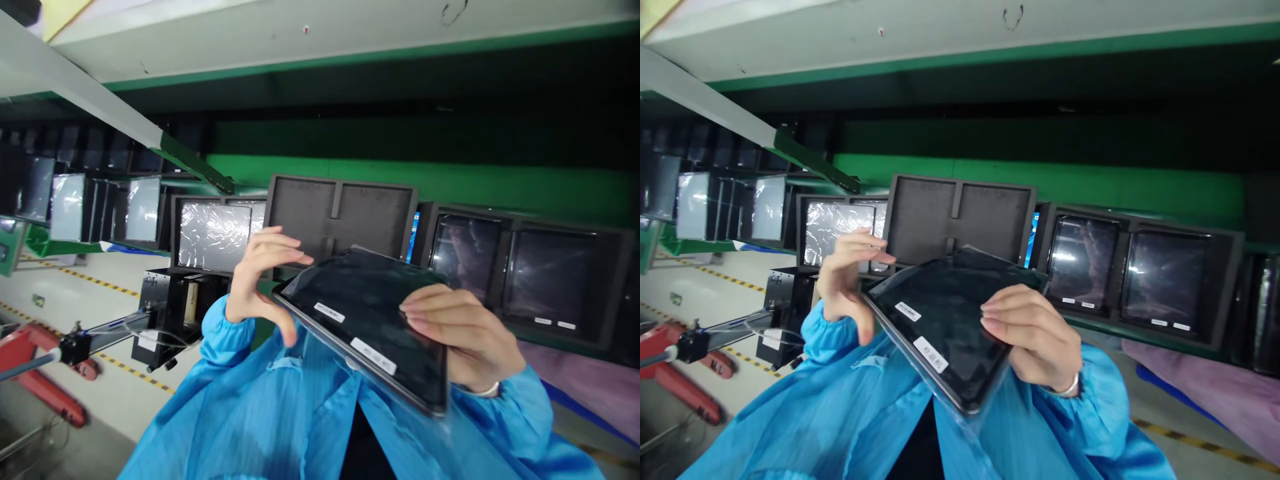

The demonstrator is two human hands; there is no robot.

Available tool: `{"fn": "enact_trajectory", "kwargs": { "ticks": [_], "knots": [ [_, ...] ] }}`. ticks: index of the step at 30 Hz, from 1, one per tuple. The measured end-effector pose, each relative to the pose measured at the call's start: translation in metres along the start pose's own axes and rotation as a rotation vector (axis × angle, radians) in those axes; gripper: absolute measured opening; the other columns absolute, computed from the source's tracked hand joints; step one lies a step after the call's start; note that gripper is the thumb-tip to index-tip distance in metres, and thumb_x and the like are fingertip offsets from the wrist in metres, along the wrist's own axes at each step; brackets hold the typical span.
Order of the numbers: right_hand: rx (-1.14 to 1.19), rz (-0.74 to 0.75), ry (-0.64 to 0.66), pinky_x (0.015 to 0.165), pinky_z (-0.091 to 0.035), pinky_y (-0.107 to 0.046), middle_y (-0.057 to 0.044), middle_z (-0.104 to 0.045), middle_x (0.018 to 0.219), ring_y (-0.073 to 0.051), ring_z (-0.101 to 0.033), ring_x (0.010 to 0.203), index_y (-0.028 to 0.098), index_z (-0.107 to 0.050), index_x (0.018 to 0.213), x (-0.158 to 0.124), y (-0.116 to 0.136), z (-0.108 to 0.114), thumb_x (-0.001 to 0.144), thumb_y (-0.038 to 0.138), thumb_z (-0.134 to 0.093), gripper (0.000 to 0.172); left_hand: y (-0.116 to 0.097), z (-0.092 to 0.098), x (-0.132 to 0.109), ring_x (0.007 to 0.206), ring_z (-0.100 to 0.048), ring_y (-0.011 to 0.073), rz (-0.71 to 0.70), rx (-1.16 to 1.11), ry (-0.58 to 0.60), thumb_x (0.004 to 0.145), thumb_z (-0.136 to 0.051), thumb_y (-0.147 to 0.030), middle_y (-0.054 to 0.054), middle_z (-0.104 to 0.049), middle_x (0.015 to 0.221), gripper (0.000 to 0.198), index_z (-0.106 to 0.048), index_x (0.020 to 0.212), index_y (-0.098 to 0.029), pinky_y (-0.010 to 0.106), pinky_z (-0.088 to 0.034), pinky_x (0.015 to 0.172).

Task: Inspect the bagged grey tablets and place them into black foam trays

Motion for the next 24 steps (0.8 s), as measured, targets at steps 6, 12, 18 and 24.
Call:
{"fn": "enact_trajectory", "kwargs": {
  "ticks": [6, 12, 18, 24],
  "knots": [
    [0.161, -0.055, -0.092, 0.052, -0.065, -0.038, -0.003, -0.070, 0.073, -0.023, -0.071, 0.068, 0.027, -0.079, 0.106, -0.005, -0.008, 0.004, 0.091, 0.003, -0.065, 0.032, -0.001, -0.047, -0.017, 0.074, -0.080, 0.0202, -0.059, -0.420, 0.018, 0.093, -0.071, -0.057, 0.001, -0.082, 0.076, 0.031, -0.075, 0.096, -0.026, 0.042, -0.061, 0.093],
    [0.184, -0.165, -0.071, 0.054, -0.061, -0.037, -0.003, -0.063, 0.071, -0.021, -0.069, 0.070, 0.027, -0.074, 0.088, -0.006, -0.017, 0.010, 0.102, 0.011, -0.058, 0.026, -0.027, -0.046, -0.003, 0.073, -0.082, 0.0151, -0.125, -0.420, -0.087, 0.099, -0.069, -0.039, 0.000, -0.086, 0.090, 0.015, -0.076, 0.097, -0.025, 0.034, -0.061, 0.086],
    [0.273, -0.152, -0.111, 0.052, -0.061, -0.030, -0.001, -0.059, 0.070, -0.017, -0.065, 0.064, 0.024, -0.067, 0.081, -0.009, -0.029, 0.009, 0.102, 0.016, -0.062, 0.023, -0.041, -0.046, 0.004, 0.079, -0.081, 0.0130, -0.172, -0.377, -0.040, 0.108, -0.052, -0.033, 0.002, -0.086, 0.098, 0.026, -0.076, 0.107, -0.025, 0.034, -0.060, 0.092],
    [0.185, -0.156, -0.067, 0.058, -0.066, -0.034, -0.002, -0.062, 0.073, -0.019, -0.071, 0.069, 0.027, -0.069, 0.086, -0.014, -0.035, 0.013, 0.102, 0.018, -0.063, 0.019, -0.041, -0.057, -0.006, 0.086, -0.081, 0.0166, -0.217, -0.310, 0.091, 0.105, -0.055, -0.040, 0.001, -0.086, 0.098, 0.027, -0.080, 0.103, -0.030, 0.038, -0.058, 0.099]
  ]
}}
Point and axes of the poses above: each hand's wrist, its own x-axis towards the middle knuckle, its own z-axis out of the back of the hand, y = z × x, the point moved 5 cm from there along x, towards the middle knuckle
